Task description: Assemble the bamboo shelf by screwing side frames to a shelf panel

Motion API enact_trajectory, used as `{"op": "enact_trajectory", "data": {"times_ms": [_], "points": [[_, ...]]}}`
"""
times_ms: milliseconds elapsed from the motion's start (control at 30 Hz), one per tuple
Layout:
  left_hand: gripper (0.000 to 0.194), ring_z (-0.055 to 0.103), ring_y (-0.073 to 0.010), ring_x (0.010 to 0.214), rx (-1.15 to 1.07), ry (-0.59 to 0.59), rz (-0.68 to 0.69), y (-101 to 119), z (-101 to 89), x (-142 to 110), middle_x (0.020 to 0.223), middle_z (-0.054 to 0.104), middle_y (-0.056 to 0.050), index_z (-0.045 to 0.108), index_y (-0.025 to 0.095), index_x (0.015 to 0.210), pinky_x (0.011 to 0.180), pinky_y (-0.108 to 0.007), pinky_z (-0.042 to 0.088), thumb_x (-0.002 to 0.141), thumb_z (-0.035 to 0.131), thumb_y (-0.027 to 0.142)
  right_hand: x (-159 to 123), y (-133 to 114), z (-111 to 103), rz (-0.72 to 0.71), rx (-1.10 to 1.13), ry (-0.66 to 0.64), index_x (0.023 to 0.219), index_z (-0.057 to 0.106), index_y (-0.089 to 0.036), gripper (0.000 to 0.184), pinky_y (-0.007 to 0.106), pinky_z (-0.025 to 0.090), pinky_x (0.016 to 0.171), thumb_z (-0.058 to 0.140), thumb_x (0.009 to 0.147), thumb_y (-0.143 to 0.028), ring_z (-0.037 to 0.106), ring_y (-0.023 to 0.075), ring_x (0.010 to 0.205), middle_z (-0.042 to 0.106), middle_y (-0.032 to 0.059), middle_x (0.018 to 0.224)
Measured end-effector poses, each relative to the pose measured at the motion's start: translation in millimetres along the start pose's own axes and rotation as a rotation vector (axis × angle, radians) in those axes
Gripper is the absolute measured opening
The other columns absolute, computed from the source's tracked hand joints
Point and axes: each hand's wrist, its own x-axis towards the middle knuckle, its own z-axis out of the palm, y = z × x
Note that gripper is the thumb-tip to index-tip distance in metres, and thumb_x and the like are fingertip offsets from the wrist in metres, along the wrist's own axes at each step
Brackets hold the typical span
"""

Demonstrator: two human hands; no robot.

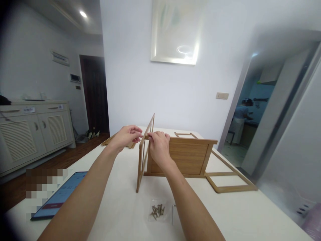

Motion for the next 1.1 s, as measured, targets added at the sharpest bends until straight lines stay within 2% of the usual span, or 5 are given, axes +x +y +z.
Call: {"op": "enact_trajectory", "data": {"times_ms": [100, 200, 500, 767, 1100], "points": [[0.014, 0.059, -0.0124, 0.056, 0.082, -0.023, -0.067, -1.2, 0.3, 1.5, 0.069, 0.067, -0.006, 0.062, 0.015, 0.074, 0.056, -0.024, 0.047, 0.076, 0.057, 0.027, -0.4, 0.5, 0.6, -0.004, -0.011, -0.003, 0.104, 0.068, -0.024, 0.027, 0.037, 0.029, 0.091, 0.044, 0.095, -0.018, 0.057, 0.0198, 0.093, 0.07, 0.0047, 0.096], [0.018, 0.057, -0.0127, 0.053, 0.13, -0.071, -0.097, -1.7, 1.3, 1.3, 0.063, 0.064, -0.005, 0.06, 0.015, 0.069, 0.052, -0.023, 0.044, 0.078, 0.054, 0.03, -0.9, -0.1, 0.6, -0.01, -0.028, 0.005, 0.107, 0.067, -0.023, 0.028, 0.037, 0.03, 0.091, 0.043, 0.094, -0.017, 0.058, 0.0204, 0.093, 0.069, 0.0052, 0.095], [0.023, 0.051, -0.0102, 0.049, 0.126, -0.172, -0.068, -1.9, 0.7, -2.0, 0.057, 0.058, -0.002, 0.054, 0.017, 0.06, 0.052, -0.024, 0.042, 0.079, 0.051, 0.03, -1.7, -2.7, -1.1, -0.008, -0.016, 0.021, 0.109, 0.065, -0.024, 0.023, 0.039, 0.03, 0.093, 0.046, 0.096, -0.027, 0.058, 0.0215, 0.093, 0.069, 0.0052, 0.093], [0.023, 0.047, -0.0087, 0.049, 0.068, -0.165, -0.024, 1.6, 1.9, -4.4, 0.054, 0.054, 0.0, 0.052, 0.017, 0.056, 0.051, -0.023, 0.038, 0.077, 0.053, 0.026, -4.3, -4.0, -0.7, -0.05, -0.101, -0.002, 0.108, 0.065, -0.024, 0.026, 0.038, 0.029, 0.091, 0.042, 0.097, -0.021, 0.056, 0.0216, 0.095, 0.068, 0.0063, 0.099], [0.018, 0.048, -0.0089, 0.051, 0.113, -0.133, 0.0, 2.2, 2.7, -3.4, 0.054, 0.054, 0.0, 0.053, 0.016, 0.057, 0.05, -0.022, 0.036, 0.073, 0.052, 0.023, -5.0, -2.7, 1.2, -0.071, -0.108, 0.016, 0.107, 0.066, -0.023, 0.026, 0.038, 0.028, 0.09, 0.043, 0.095, -0.017, 0.055, 0.0206, 0.093, 0.068, 0.0056, 0.098]]}}
